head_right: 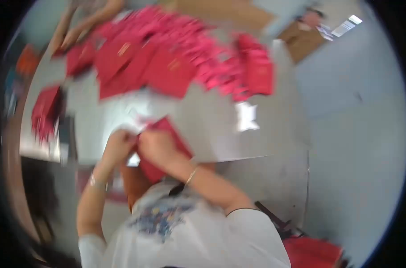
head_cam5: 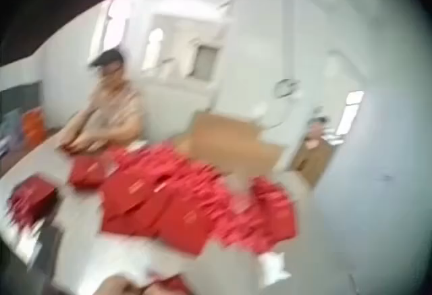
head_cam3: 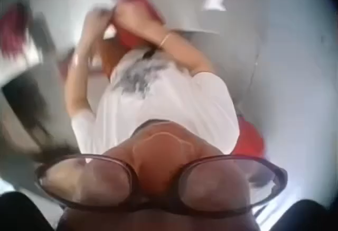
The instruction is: The person ties ribbons onto small red gift bags by hand.
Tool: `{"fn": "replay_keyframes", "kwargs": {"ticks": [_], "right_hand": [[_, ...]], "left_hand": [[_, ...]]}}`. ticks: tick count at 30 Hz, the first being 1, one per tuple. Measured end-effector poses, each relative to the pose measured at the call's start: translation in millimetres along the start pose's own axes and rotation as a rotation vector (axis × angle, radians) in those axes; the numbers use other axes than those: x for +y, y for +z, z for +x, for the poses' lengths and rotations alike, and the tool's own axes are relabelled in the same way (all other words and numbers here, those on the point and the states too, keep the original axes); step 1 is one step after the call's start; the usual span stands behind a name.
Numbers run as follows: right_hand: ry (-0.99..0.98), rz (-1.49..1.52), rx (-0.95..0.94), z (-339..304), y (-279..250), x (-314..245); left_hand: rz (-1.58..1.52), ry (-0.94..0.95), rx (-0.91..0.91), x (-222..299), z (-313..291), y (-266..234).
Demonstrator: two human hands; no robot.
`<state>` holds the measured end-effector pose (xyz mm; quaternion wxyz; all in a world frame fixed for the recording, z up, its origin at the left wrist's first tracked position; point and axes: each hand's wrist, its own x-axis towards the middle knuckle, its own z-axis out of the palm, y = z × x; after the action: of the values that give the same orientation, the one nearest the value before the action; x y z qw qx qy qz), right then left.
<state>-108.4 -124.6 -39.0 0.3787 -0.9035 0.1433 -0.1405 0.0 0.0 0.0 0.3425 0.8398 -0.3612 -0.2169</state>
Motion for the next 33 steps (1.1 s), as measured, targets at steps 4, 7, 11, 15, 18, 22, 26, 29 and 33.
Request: {"fn": "replay_keyframes", "kwargs": {"ticks": [4, 7, 11, 15, 18, 22, 26, 29, 33], "right_hand": [[-0.124, -0.089, 0.123, 43, -6, 4], [-0.091, -0.167, -0.012, 5, -37, -23], [-0.165, -0.376, -0.131, 16, -46, -45], [-0.167, -0.381, -0.169, 22, -43, -46], [-0.106, -0.259, -0.131, 16, -34, -38], [0.057, -0.179, -0.038, 18, -27, -32], [0.020, 0.055, 0.090, 10, -54, -24], [-0.198, 0.075, 0.166, 3, -50, -13], [-0.097, 0.136, 0.178, 6, -38, -17]], "left_hand": [[-0.053, 0.094, 0.098, -32, 49, 5], [-0.129, 0.119, 0.140, 7, 6, 18], [0.007, 0.321, 0.234, 8, 14, 20], [-0.040, 0.302, 0.307, 7, 9, 22], [-0.056, 0.248, 0.300, 6, -2, 17], [0.018, 0.109, 0.191, -4, 0, 9], [-0.144, 0.039, 0.058, 17, 19, 5], [-0.258, 0.035, 0.037, 10, 20, 8], [-0.225, -0.019, 0.012, 10, 13, -1]]}}
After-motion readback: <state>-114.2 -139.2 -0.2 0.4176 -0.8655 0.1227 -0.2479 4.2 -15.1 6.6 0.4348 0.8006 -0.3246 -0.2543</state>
